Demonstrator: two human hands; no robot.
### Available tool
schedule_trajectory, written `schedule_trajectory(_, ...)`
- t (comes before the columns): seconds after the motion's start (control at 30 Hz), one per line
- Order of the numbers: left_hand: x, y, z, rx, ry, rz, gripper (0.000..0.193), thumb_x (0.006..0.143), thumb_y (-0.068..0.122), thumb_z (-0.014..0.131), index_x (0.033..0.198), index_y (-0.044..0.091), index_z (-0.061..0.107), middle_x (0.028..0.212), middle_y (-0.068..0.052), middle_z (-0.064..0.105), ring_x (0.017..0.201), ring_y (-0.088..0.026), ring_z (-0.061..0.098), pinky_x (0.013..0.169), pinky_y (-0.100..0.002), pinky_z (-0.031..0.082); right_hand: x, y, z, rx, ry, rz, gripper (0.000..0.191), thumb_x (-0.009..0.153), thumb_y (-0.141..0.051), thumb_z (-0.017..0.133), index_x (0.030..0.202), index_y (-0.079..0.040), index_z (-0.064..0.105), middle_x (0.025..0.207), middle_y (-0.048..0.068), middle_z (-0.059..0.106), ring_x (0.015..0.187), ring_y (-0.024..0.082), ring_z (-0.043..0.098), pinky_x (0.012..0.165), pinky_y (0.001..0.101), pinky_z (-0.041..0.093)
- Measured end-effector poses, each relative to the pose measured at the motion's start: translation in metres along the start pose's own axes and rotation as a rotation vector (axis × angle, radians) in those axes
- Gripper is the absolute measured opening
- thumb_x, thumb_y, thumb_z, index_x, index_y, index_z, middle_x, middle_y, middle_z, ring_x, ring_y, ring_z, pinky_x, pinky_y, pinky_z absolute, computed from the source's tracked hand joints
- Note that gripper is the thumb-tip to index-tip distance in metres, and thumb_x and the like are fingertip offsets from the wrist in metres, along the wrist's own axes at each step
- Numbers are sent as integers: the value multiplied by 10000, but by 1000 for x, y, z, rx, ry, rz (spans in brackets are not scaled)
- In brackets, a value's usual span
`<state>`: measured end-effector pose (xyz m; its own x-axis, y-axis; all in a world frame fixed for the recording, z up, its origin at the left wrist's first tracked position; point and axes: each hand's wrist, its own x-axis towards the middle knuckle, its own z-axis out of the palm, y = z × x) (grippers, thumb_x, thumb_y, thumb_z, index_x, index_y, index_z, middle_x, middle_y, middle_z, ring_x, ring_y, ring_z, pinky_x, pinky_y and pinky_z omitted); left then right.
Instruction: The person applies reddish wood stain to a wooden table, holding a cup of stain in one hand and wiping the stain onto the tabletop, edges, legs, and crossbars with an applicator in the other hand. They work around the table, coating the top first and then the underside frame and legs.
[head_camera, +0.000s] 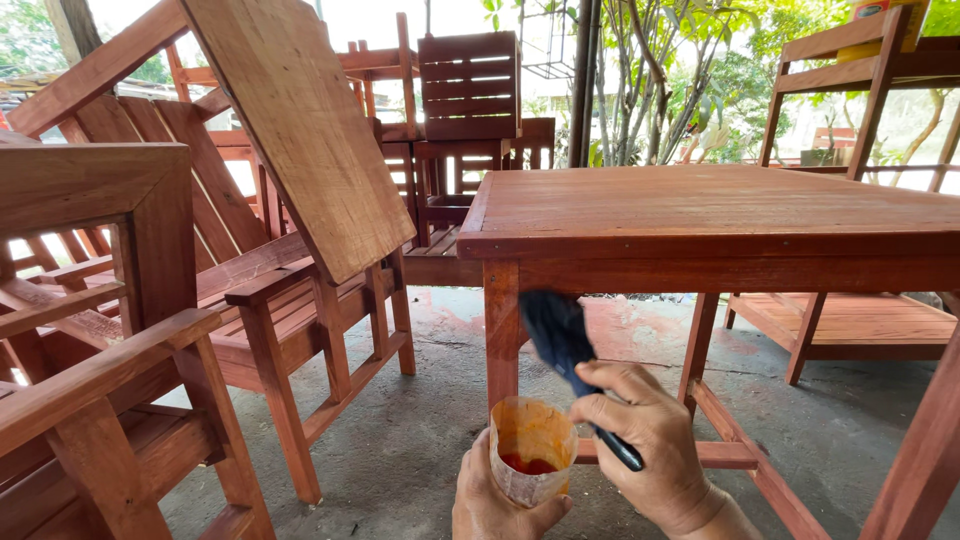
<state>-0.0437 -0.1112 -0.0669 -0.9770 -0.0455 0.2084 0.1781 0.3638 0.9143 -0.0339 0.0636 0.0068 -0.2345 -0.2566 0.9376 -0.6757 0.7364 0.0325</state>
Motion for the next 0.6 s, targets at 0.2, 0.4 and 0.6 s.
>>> schedule_trajectory(0.2,0,1,-2,-9,-7,15,1201,535,281,972,1526,58,331,1318,-109,528,1303,-231,582,1154,-392,473,6,8,-13,84,-77,44,176,755,36,765,796,-133,738,1076,60,757,934,182,763,696,242,628)
schedule_trajectory(0.4,5,-3,-5,21,-34,-26,1214,543,259,972,1535,58,301,1325,-114,503,1311,-234,566,1157,-401,466,17,6,-34,46,-15,205,184,687,-13,798,819,-135,756,1057,41,767,901,169,764,685,267,667)
schedule_trajectory(0.6,4,-9,-19,25,24,26,1195,552,271,976,1516,12,318,1319,-143,528,1306,-259,580,1155,-417,460,25,-11,-29,-205,45,116,205,696,21,787,830,-131,755,1040,70,746,949,255,718,789,388,629)
